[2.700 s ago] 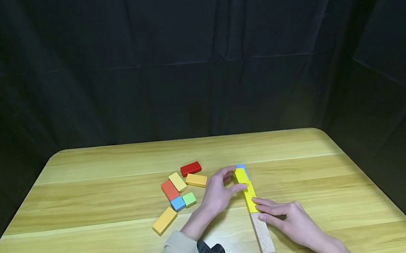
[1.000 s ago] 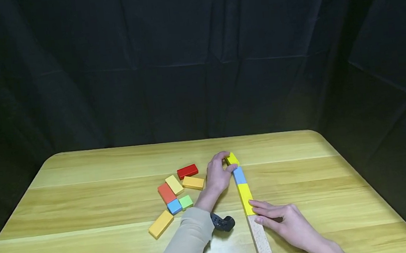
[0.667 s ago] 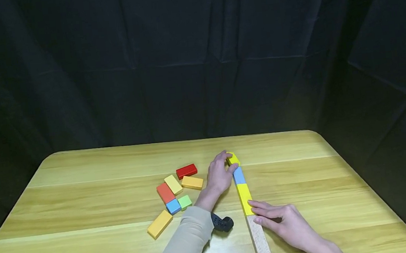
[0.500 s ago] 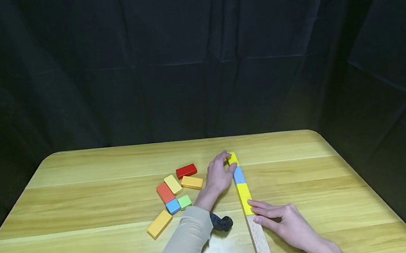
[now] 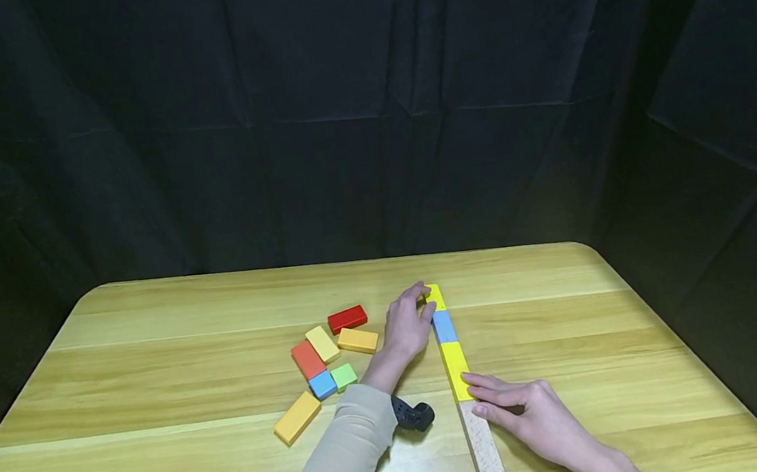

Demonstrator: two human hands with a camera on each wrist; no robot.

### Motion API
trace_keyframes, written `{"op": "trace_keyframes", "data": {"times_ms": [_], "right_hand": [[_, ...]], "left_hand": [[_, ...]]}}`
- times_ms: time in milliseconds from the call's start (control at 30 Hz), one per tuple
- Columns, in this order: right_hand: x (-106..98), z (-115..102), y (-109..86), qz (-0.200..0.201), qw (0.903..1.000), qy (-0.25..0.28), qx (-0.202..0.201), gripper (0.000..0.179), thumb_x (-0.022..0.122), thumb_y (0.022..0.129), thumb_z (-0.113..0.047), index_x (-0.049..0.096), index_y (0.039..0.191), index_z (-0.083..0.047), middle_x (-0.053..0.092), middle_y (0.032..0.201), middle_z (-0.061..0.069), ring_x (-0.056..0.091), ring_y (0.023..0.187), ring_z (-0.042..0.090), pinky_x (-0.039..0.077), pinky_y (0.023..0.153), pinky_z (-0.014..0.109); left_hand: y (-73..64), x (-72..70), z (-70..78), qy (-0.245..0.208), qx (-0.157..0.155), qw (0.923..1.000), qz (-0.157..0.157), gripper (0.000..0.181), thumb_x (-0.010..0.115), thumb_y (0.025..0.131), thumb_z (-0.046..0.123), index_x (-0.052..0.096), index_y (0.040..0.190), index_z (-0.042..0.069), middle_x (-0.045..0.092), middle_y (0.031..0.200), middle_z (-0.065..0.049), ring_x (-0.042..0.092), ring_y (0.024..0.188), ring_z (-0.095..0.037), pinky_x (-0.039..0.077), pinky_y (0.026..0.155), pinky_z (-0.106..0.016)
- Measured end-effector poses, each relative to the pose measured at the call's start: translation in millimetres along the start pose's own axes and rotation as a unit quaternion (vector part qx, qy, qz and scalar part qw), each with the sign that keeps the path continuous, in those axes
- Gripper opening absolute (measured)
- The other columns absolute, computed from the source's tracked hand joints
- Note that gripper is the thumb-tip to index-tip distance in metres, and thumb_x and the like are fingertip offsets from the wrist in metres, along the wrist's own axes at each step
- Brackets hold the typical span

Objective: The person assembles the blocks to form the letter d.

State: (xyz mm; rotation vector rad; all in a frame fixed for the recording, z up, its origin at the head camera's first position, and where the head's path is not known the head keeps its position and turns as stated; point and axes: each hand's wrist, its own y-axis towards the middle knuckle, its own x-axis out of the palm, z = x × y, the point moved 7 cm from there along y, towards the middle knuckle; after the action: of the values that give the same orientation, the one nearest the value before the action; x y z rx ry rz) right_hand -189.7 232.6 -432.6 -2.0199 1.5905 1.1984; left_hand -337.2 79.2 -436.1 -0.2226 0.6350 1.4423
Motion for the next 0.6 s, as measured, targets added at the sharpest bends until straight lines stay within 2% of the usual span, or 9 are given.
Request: {"op": "trace_keyframes", "data": {"times_ms": [267, 467, 600], "right_hand": [[-1.6, -1.2, 0.5, 0.005, 0.9999, -0.006, -0.007, 0.029, 0.073, 0.09, -0.033, 0.076, 0.115, -0.019, 0.067, 0.128, -0.01, 0.063, 0.12, 0.023, 0.053, 0.098, 0.045], [-0.1, -2.2, 1.1, 0.003, 1.0, -0.002, -0.003, 0.029, 0.073, 0.09, -0.033, 0.076, 0.115, -0.019, 0.067, 0.128, -0.011, 0.063, 0.121, 0.023, 0.052, 0.099, 0.043], [0.1, -3.2, 0.8, 0.005, 0.9999, -0.004, -0.01, 0.029, 0.073, 0.09, -0.033, 0.076, 0.115, -0.019, 0.067, 0.128, -0.011, 0.063, 0.12, 0.023, 0.052, 0.099, 0.044]], "left_hand": [[0.2, -0.1, -0.9, -0.007, -0.011, 0.9999, -0.001, 0.035, 0.059, 0.101, 0.016, 0.06, 0.134, 0.006, 0.056, 0.145, -0.011, 0.054, 0.132, -0.026, 0.044, 0.111, -0.039], [-2.2, -6.1, -3.6, -0.035, -0.03, 0.9989, 0.01, 0.042, 0.06, 0.101, 0.019, 0.055, 0.141, 0.01, 0.055, 0.146, -0.01, 0.053, 0.134, -0.025, 0.044, 0.112, -0.041], [-5.3, -11.0, -2.9, -0.054, -0.025, 0.9981, 0.018, 0.042, 0.062, 0.1, 0.018, 0.055, 0.141, 0.009, 0.053, 0.148, -0.011, 0.054, 0.132, -0.027, 0.045, 0.111, -0.041]]}}
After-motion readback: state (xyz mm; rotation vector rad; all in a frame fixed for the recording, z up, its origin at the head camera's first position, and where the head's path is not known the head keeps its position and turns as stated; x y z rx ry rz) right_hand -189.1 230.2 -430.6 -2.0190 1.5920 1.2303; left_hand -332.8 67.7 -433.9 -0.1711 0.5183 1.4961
